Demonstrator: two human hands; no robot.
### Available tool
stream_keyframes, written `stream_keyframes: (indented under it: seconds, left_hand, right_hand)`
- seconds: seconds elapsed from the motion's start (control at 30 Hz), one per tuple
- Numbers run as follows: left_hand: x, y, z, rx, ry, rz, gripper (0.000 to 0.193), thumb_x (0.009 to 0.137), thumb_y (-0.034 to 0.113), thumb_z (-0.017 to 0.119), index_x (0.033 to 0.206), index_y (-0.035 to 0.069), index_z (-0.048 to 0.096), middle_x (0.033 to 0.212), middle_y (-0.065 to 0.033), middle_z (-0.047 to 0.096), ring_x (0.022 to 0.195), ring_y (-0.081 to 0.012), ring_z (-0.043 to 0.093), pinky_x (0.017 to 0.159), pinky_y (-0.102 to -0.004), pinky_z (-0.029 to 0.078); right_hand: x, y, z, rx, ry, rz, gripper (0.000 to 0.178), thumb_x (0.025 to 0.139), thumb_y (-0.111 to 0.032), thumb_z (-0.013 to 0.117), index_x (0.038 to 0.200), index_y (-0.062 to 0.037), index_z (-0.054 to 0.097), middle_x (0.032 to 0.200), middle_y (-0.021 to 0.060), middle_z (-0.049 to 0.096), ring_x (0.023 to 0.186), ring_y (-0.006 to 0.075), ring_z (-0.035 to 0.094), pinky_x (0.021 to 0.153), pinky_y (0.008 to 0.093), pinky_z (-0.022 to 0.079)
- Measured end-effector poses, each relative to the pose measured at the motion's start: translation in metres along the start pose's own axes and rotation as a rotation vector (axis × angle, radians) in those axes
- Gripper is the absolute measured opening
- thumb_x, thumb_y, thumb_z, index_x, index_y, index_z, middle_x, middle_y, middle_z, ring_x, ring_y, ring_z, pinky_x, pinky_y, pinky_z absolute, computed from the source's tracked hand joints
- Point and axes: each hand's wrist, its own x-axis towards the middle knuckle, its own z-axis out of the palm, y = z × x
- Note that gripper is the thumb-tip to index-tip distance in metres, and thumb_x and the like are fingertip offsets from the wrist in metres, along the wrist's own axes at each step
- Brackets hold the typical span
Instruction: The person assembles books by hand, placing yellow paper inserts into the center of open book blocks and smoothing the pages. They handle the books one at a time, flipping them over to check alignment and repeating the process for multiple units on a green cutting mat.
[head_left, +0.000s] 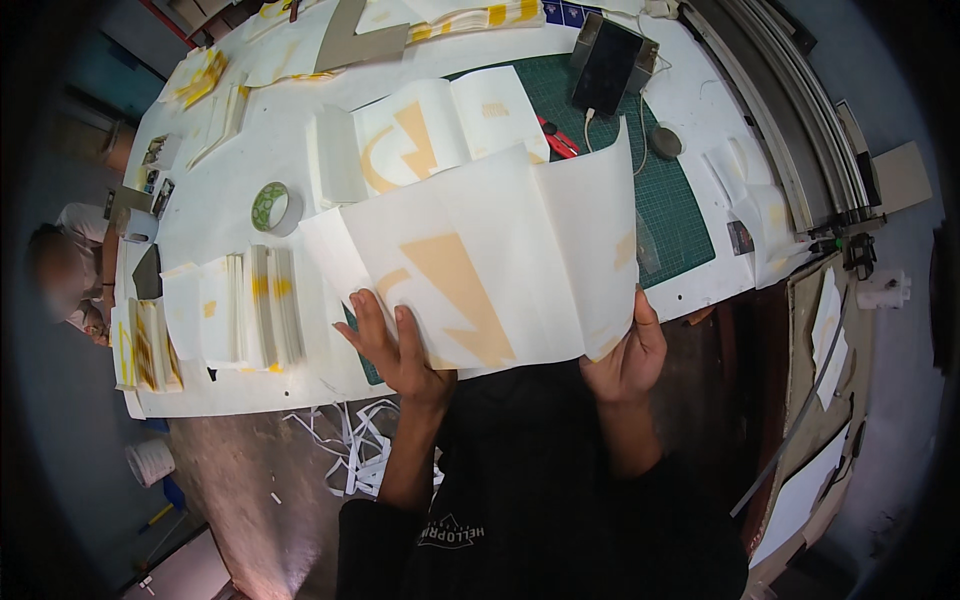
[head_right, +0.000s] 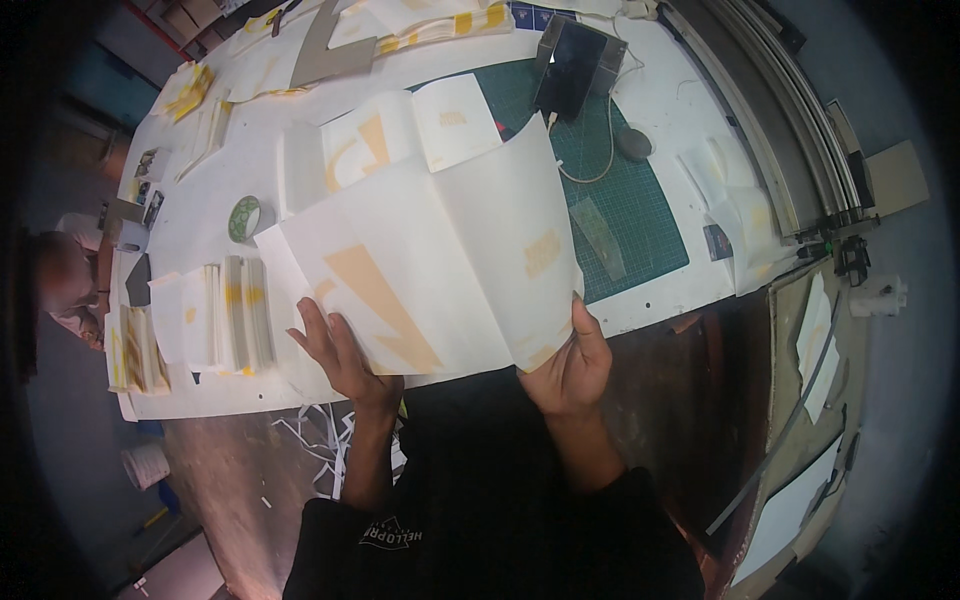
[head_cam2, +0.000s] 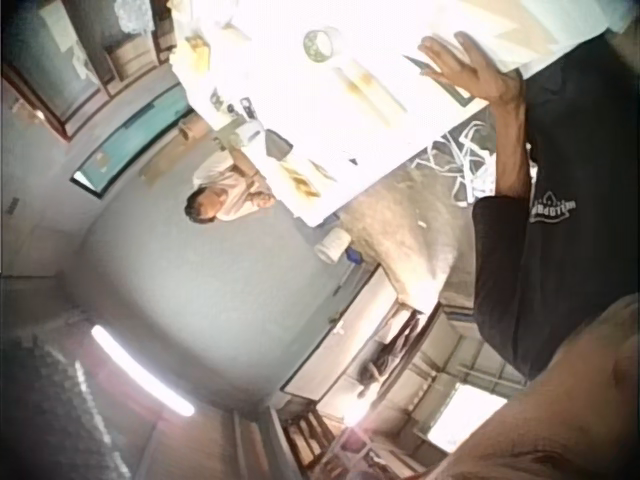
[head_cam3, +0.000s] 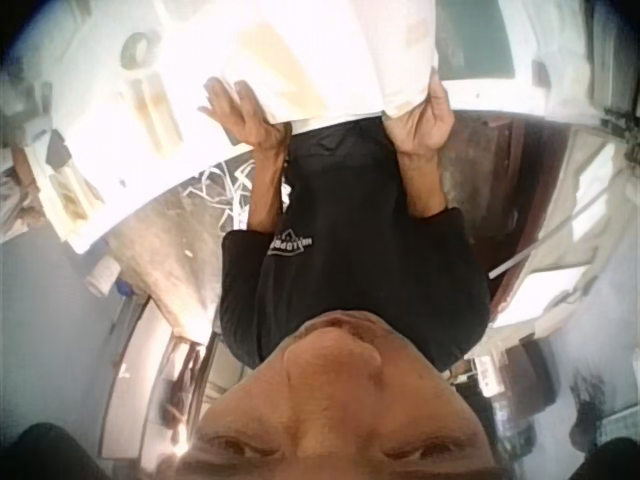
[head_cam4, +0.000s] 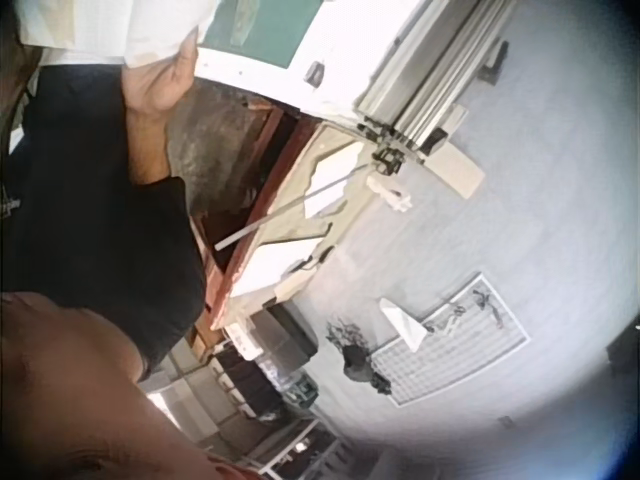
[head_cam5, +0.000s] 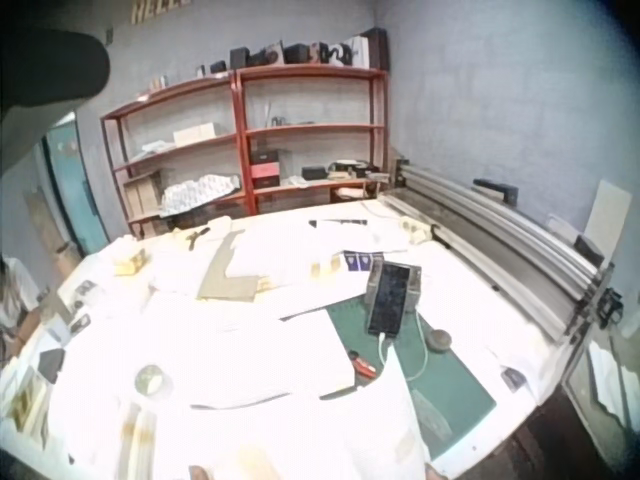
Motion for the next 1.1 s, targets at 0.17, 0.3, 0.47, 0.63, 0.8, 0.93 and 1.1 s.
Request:
stream_keyframes:
  seconds: [0.17,0.3,0.47,0.63,0.8,0.93,1.1]
  left_hand:
    - [-0.001,-0.002,-0.004,0.026,0.021,0.018,0.074,0.106,0.048,0.064,0.164,0.009,0.038,0.168,-0.0339,0.034,0.158,-0.0499,0.032,0.125,-0.0754,0.011]
    - [0.001,0.002,-0.007,0.025,0.022,0.016,0.074,0.107,0.051,0.061,0.163,0.009,0.039,0.167,-0.0337,0.035,0.158,-0.0505,0.032,0.125,-0.075,0.01]
    - [0.013,-0.003,-0.014,0.084,-0.267,-0.035,0.062,0.097,0.017,0.066,0.157,0.01,0.051,0.165,-0.0256,0.043,0.157,-0.0472,0.035,0.126,-0.0745,0.008]
    - [0.032,-0.028,0.002,0.191,-0.399,0.025,0.071,0.085,-0.007,0.062,0.153,0.014,0.059,0.165,-0.0163,0.049,0.156,-0.0403,0.04,0.127,-0.0734,0.01]
    - [0.109,-0.059,0.029,0.207,-0.08,0.16,0.076,0.082,-0.009,0.063,0.153,0.02,0.061,0.164,-0.0137,0.05,0.155,-0.0357,0.043,0.128,-0.0689,0.013]
    - [0.168,-0.084,0.06,0.48,-0.29,0.232,0.073,0.087,0.002,0.072,0.156,0.022,0.057,0.162,-0.0135,0.052,0.155,-0.0338,0.042,0.129,-0.0691,0.013]
    - [0.163,-0.103,0.071,0.408,-0.647,0.119,0.073,0.088,0.036,0.084,0.154,0.018,0.058,0.159,-0.0156,0.054,0.153,-0.0343,0.044,0.128,-0.0713,0.012]
  right_hand:
    - [0.0,0.001,-0.004,-0.023,-0.018,0.013,0.053,0.116,-0.023,0.036,0.162,0.0027,0.036,0.166,0.019,0.045,0.155,0.0318,0.042,0.131,0.0514,0.029]
    - [0.002,0.003,-0.006,-0.004,-0.001,0.008,0.053,0.116,-0.023,0.036,0.162,0.0031,0.036,0.166,0.0186,0.045,0.154,0.032,0.044,0.13,0.0513,0.03]
    - [0.006,-0.003,-0.012,-0.644,0.311,-0.243,0.047,0.114,-0.019,0.048,0.156,0.0013,0.043,0.151,0.016,0.059,0.144,0.0307,0.055,0.119,0.0507,0.047]
    - [0.021,-0.006,-0.028,-0.812,0.355,-0.247,0.046,0.106,-0.002,0.061,0.15,0.0009,0.046,0.142,0.0145,0.061,0.132,0.0236,0.061,0.11,0.0443,0.051]
    - [0.104,-0.003,-0.005,-0.811,0.15,-0.223,0.043,0.107,-0.008,0.062,0.147,0.0006,0.049,0.14,0.0137,0.064,0.129,0.0251,0.064,0.107,0.0459,0.054]
    - [0.186,0.0,-0.015,-0.964,0.187,-0.228,0.036,0.105,-0.012,0.068,0.135,0.0023,0.055,0.129,0.0166,0.068,0.111,0.0238,0.073,0.092,0.0422,0.065]
    - [0.202,-0.009,-0.046,-1.584,0.421,0.002,0.027,0.098,-0.013,0.076,0.115,0.004,0.064,0.104,0.0191,0.074,0.094,0.0236,0.077,0.066,0.038,0.065]
